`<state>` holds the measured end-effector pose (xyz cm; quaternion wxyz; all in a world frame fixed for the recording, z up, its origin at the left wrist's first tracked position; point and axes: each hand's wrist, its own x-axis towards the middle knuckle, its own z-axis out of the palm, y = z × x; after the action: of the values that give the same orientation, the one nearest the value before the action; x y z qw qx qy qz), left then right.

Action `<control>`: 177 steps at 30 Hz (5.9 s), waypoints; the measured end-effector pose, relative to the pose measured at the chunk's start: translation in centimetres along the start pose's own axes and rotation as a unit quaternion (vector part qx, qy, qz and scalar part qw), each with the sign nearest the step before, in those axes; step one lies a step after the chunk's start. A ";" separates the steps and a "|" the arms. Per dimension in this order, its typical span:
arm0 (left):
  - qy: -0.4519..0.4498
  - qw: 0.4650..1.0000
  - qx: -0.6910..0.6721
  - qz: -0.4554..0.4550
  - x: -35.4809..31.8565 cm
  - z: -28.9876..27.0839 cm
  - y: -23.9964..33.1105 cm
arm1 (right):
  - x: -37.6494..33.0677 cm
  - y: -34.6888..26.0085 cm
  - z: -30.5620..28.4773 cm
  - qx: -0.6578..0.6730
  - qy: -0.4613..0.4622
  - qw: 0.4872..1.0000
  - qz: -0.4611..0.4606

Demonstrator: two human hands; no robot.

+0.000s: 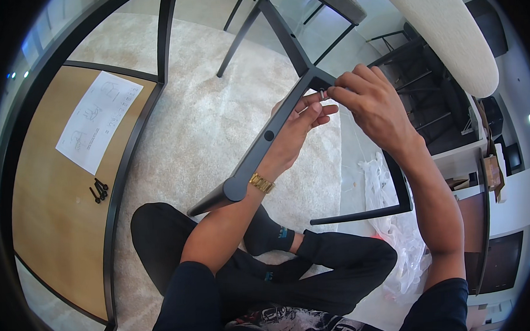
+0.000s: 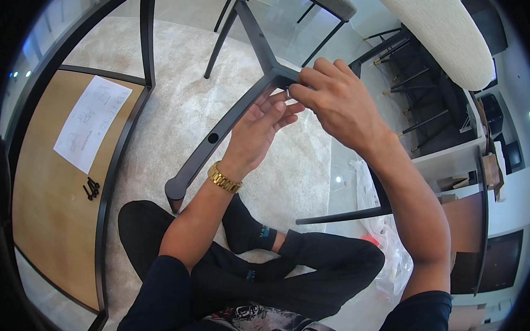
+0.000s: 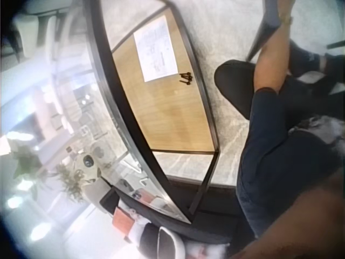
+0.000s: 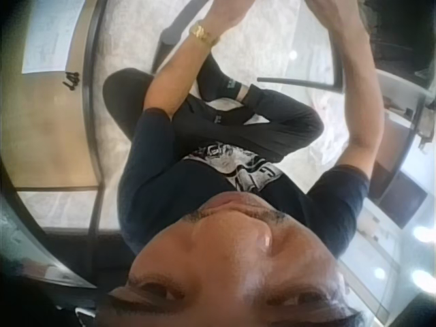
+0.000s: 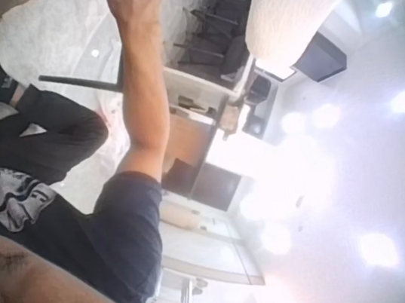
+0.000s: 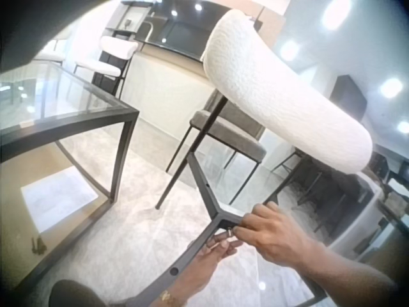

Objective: The person unwraps plastic from the metal frame of a chair, aligns the leg pieces, and inserts screws into the frame by hand.

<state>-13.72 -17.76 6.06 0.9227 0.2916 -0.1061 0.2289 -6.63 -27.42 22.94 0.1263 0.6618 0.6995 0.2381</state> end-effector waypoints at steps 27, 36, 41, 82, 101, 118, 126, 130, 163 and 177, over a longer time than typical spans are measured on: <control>0.066 0.995 0.068 -0.015 -0.3 -0.5 0.7 | -2.1 -4.5 4.4 0.150 0.023 0.933 0.328; 0.150 0.984 0.097 0.009 -0.4 -0.5 0.3 | 0.5 -8.3 9.3 0.573 0.170 0.641 0.481; 0.159 0.986 0.040 0.032 -0.2 -0.4 0.2 | 0.7 -8.7 9.9 0.729 0.242 0.471 0.434; 0.017 0.981 -0.114 -0.153 -1.5 0.9 0.8 | -3.5 -10.4 6.4 0.461 0.314 0.727 0.399; -0.002 0.979 -0.161 -0.127 -0.5 -0.8 0.1 | -1.8 -10.3 6.5 0.403 0.297 0.780 0.375; -0.033 0.970 -0.195 -0.142 -0.1 -1.1 -0.6 | -0.9 -10.2 4.6 0.295 0.259 0.841 0.373; -0.008 0.961 -0.229 -0.155 -0.4 -0.2 0.2 | -0.6 -10.5 3.9 0.247 0.210 0.863 0.388; -0.007 0.964 -0.220 -0.147 -0.7 -0.7 0.3 | -0.2 -10.4 3.6 0.145 0.180 0.913 0.337; 0.064 0.989 -0.063 -0.115 -0.7 -0.1 0.2 | -0.5 -11.2 5.7 0.441 0.246 0.690 0.518; -0.017 0.980 -0.132 -0.145 0.0 -1.1 0.3 | -0.7 -11.7 5.9 0.511 0.278 0.646 0.494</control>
<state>-13.80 -16.95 5.29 0.9745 0.1834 -0.1080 0.0716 -13.75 -27.29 11.95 -0.5688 0.7716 0.2816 0.0432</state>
